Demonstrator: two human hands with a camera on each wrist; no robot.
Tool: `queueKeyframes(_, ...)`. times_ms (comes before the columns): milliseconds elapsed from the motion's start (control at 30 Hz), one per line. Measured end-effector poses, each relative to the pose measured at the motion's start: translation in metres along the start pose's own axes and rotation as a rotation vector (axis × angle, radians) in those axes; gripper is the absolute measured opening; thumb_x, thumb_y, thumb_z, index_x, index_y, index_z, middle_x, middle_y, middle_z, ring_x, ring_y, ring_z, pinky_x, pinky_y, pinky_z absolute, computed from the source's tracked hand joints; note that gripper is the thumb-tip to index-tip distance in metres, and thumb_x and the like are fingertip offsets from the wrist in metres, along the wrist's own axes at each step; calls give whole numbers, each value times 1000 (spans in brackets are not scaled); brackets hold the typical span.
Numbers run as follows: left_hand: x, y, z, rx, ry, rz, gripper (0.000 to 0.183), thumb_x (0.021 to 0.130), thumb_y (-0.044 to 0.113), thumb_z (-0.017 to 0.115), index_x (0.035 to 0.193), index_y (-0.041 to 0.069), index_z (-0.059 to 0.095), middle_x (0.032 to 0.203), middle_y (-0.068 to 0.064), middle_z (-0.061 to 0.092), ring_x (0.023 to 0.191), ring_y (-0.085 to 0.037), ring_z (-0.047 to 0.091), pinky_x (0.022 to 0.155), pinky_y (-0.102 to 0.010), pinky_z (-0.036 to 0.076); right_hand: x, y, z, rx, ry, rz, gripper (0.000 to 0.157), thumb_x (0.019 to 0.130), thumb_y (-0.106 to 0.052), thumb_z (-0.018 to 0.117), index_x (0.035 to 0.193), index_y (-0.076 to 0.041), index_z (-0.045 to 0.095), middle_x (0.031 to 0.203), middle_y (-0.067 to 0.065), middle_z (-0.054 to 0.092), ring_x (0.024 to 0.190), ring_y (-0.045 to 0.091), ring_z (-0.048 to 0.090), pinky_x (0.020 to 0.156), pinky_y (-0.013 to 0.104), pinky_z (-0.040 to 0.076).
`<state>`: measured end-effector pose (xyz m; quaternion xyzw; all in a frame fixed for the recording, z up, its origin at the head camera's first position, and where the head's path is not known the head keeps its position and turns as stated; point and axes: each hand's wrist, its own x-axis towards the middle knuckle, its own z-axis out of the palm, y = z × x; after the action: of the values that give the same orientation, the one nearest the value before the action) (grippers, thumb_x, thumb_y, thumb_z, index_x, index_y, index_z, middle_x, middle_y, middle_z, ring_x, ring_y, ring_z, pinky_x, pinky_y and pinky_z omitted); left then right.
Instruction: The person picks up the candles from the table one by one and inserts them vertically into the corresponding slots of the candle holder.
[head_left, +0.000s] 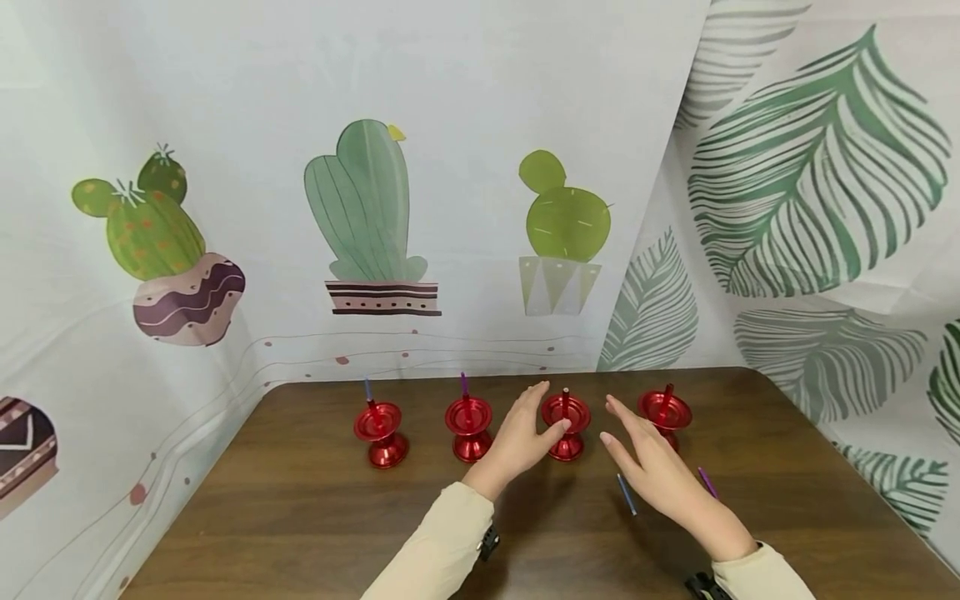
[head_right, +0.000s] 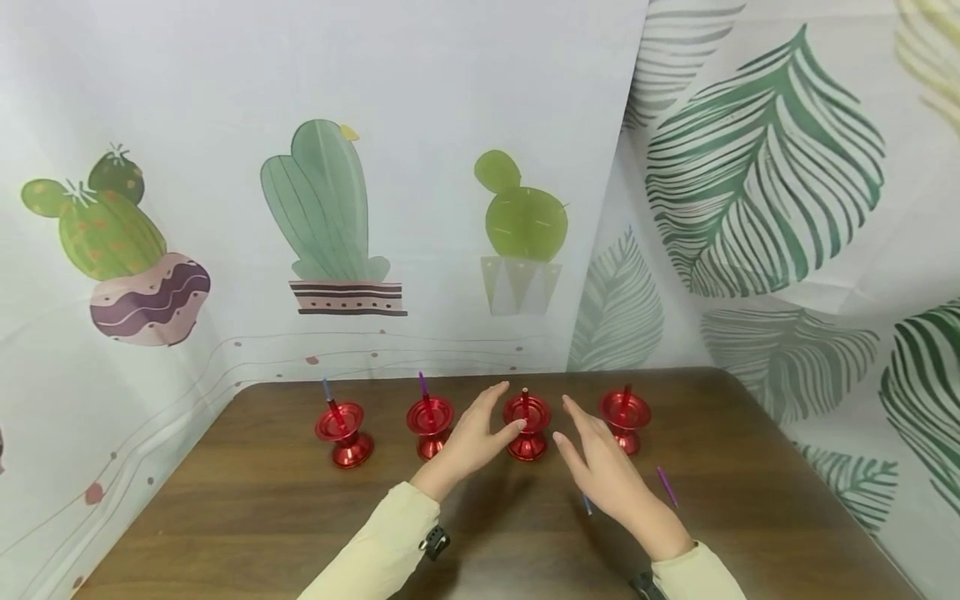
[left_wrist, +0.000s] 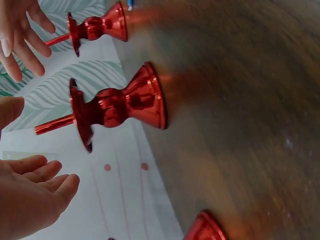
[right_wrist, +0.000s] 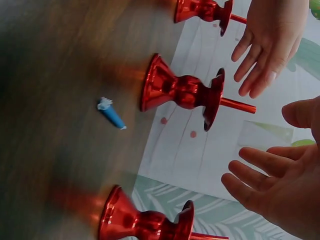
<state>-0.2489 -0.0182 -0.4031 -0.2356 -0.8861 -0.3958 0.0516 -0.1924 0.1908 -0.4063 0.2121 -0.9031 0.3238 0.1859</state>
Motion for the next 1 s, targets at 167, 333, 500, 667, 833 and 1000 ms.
queueKeyframes(167,8,-4,9,10,-31,-20,69,92,30,65,147,1,35,150,-16,37,141,-33,29,111,-49,30,-3,9,3,-2,-64,46,61,99,-27,55,146,4,32,142,25,44,128,48,40,97,65,37)
queueKeyframes(333,12,-10,15,25,-55,-43,71,90,32,67,146,0,36,149,-16,38,141,-33,30,110,-48,31,-7,14,6,5,-107,79,61,99,-29,53,146,5,32,143,26,43,128,48,41,96,66,37)
queueKeyframes(500,15,-14,17,19,-55,-64,72,90,34,68,145,-1,37,149,-17,39,140,-33,31,110,-48,32,-9,17,7,-7,-113,89,59,100,-27,53,144,6,34,141,26,45,126,47,44,96,65,38)
queueKeyframes(667,17,-15,21,28,-71,-94,73,89,35,69,145,0,38,148,-15,40,140,-31,32,110,-46,33,-12,20,8,-38,-124,103,55,98,-22,56,141,8,39,136,29,49,123,47,47,96,63,40)
queueKeyframes(833,18,-15,23,53,-68,-69,70,89,31,70,143,-2,40,146,-18,43,138,-33,35,109,-46,34,-16,25,11,-75,-181,146,54,97,-23,58,138,9,43,134,30,50,123,48,47,96,65,38)
queueKeyframes(1000,19,-15,23,62,-60,-59,67,88,28,71,140,-4,43,143,-18,46,137,-33,36,109,-45,35,-19,29,15,-99,-258,190,55,97,-28,57,135,10,46,135,30,48,125,49,43,95,68,35)
